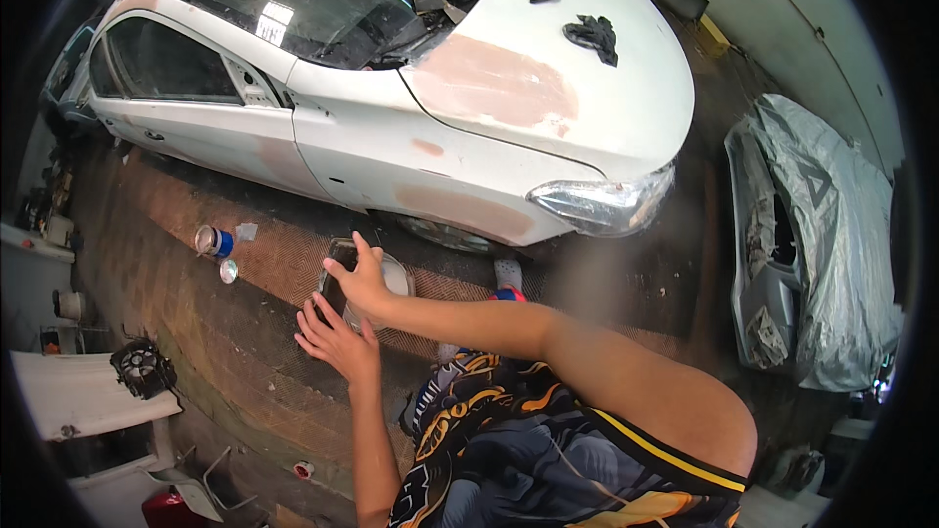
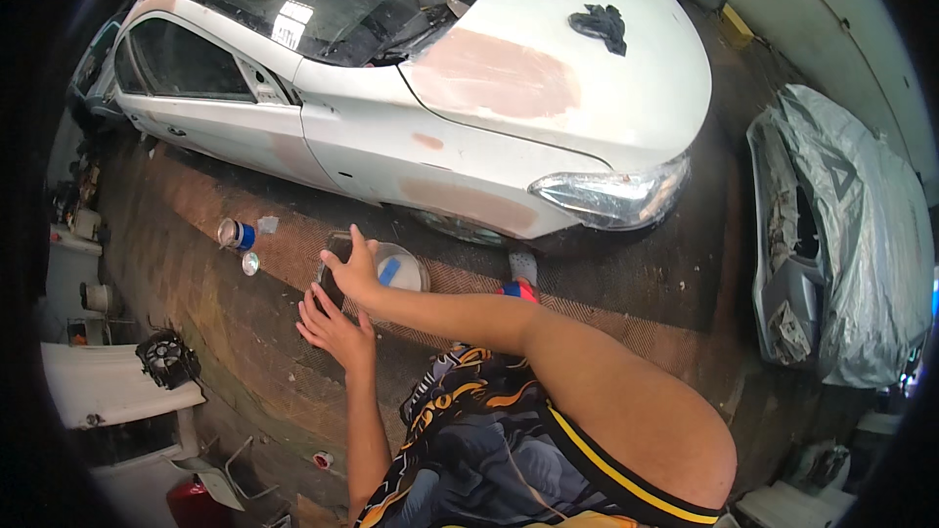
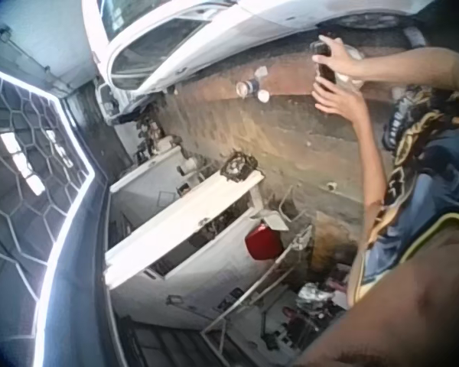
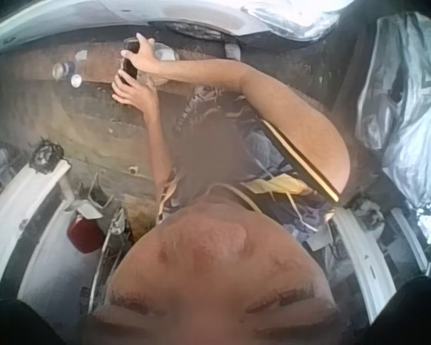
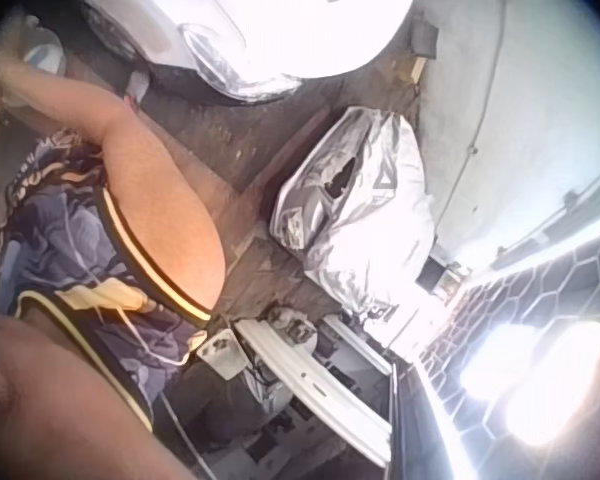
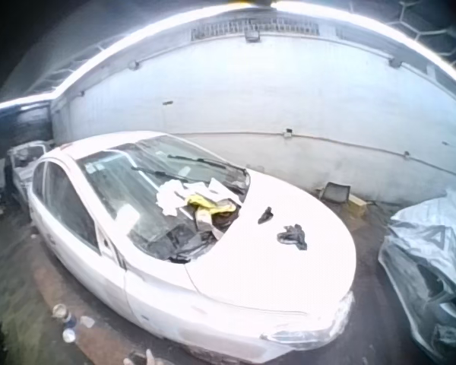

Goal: The person sands the hood of a white car using a sanding block. They repeatedly rub the surface in circular and back-and-forth motions, occasionally wiping the area with a cloth to remove dust.

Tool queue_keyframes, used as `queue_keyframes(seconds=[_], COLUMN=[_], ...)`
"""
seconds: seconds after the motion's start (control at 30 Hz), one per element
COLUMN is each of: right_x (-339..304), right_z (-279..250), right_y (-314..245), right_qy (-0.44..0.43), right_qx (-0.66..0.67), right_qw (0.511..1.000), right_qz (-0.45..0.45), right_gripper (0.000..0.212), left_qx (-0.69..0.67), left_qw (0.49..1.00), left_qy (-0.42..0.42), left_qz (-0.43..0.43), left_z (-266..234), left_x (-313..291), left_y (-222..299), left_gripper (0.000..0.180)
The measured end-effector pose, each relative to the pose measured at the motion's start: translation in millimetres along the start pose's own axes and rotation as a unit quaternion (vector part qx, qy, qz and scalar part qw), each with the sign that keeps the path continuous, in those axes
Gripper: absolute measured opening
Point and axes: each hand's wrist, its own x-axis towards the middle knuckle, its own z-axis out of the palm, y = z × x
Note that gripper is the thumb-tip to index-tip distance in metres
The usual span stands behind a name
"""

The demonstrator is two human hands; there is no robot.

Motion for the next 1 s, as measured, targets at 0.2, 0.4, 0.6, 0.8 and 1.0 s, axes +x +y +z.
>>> queue_keyframes(seconds=[0.2, 0.4, 0.6, 0.8, 1.0], right_x=[16.6, 74.2, 117.3, 136.4, 137.2], right_z=[-18.4, -5.1, 7.9, -25.0, 14.1], right_y=[9.1, 46.5, 66.2, 158.6, 340.2], right_qy=[0.029, -0.067, -0.126, -0.141, -0.195], right_qx=[-0.006, 0.196, 0.067, -0.005, -0.127], right_qw=[0.986, 0.930, 0.931, 0.917, 0.919], right_qz=[0.164, 0.302, 0.337, 0.373, 0.319], right_gripper=[0.091, 0.089, 0.053, 0.027, 0.027], left_qx=[-0.032, -0.004, -0.063, -0.181, -0.331], left_qw=[0.995, 0.985, 0.972, 0.875, 0.759], left_qy=[-0.042, -0.059, -0.223, -0.394, -0.462], left_qz=[0.086, 0.163, 0.040, -0.215, -0.318], left_z=[26.0, 85.6, 140.6, 247.5, 491.9], left_x=[18.6, 55.1, 88.7, 48.8, -61.3], left_y=[-22.1, -52.3, -115.8, -201.0, -236.0], left_gripper=[0.089, 0.086, 0.085, 0.065, 0.064])
